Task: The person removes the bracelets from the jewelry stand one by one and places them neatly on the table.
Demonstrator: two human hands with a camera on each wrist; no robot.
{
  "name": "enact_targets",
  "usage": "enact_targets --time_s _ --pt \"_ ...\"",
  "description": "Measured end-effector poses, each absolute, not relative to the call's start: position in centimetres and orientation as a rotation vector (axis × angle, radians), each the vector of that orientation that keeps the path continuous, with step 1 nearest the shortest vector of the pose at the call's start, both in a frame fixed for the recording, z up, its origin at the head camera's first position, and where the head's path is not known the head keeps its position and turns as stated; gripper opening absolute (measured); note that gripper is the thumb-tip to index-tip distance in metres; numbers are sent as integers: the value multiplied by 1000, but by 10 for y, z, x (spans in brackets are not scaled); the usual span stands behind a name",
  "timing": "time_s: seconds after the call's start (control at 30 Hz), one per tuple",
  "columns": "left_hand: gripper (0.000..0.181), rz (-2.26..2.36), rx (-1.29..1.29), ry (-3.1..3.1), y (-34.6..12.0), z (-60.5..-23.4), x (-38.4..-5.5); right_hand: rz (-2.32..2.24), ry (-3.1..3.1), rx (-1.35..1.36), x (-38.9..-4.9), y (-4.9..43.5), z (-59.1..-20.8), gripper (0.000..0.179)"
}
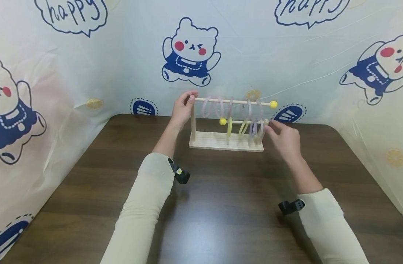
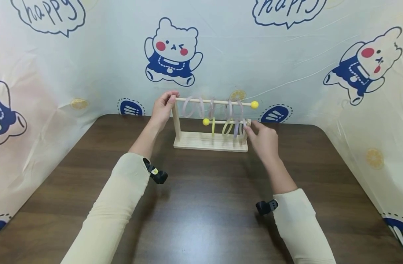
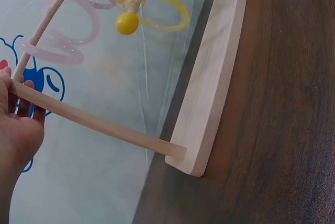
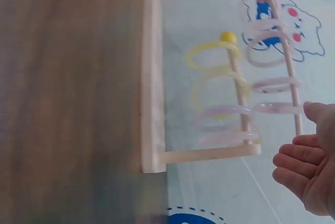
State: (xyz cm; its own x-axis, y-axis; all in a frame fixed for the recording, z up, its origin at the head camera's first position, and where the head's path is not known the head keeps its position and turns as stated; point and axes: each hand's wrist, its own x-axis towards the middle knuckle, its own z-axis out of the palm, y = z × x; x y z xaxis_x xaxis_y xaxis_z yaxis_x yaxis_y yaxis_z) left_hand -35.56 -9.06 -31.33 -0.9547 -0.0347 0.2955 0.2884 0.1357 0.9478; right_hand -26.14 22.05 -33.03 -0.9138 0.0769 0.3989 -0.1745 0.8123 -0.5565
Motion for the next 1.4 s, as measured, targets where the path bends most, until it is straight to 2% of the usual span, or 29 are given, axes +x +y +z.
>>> enact_targets --time_s 0.23,0.63,1.4 --pt "32 -1906 -237 -2164 -92 -314 -354 984 -2550 71 -277 218 -316 49" --pt "32 -1915 -216 -2146 -89 -314 -355 1125 -2497 48 -300 204 -304 41" --pt "32 -1922 -209 -2132 -85 -316 -353 1202 -2497 -87 -309 194 -310 29"
